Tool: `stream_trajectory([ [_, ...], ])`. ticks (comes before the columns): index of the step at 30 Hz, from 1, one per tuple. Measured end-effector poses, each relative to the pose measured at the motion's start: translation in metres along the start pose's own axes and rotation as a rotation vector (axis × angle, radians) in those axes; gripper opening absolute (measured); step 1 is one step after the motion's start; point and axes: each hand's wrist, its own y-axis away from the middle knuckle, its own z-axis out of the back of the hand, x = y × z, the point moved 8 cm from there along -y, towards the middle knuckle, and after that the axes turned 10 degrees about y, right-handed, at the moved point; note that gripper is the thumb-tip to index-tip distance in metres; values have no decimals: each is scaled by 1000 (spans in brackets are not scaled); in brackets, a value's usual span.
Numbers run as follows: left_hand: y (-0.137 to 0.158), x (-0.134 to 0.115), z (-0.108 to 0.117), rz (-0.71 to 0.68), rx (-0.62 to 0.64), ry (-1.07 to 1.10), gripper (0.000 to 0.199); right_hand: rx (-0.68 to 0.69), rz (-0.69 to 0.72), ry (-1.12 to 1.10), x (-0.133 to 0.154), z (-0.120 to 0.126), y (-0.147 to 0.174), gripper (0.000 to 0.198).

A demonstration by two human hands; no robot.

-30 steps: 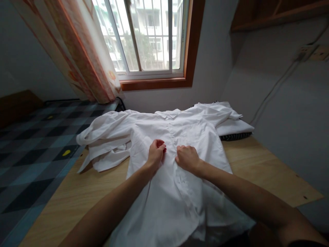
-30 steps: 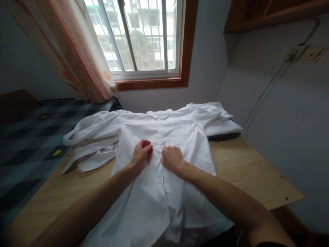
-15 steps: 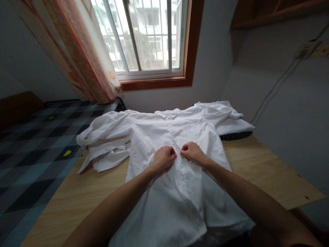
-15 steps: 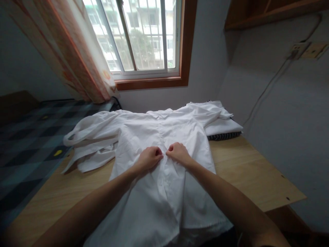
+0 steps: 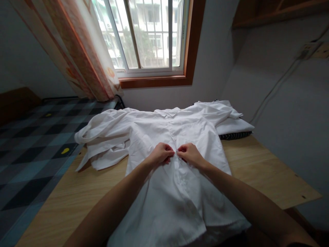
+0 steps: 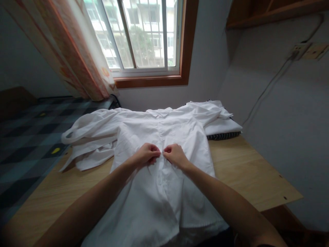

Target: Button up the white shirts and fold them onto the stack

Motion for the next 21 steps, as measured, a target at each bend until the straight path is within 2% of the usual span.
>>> stream_trajectory([
  [7,-4,4,-2,-40,-11,136,7,-23,43,55,8,1,3,21],
  [11,-6,1,-1,-102,-17,144,6,80,-34,-147,-5,-10,-1,27],
  [14,-4,-2,-1,-101,-33,160,4,131,-50,-273,-9,-14,-3,22],
  [18,-1,-2,-2,-48,-43,209,3,134,-70,-299,-8,-11,-1,16],
  [21,0,-3,-3,-59,-40,226,6,143,-68,-306,-6,-10,0,15],
])
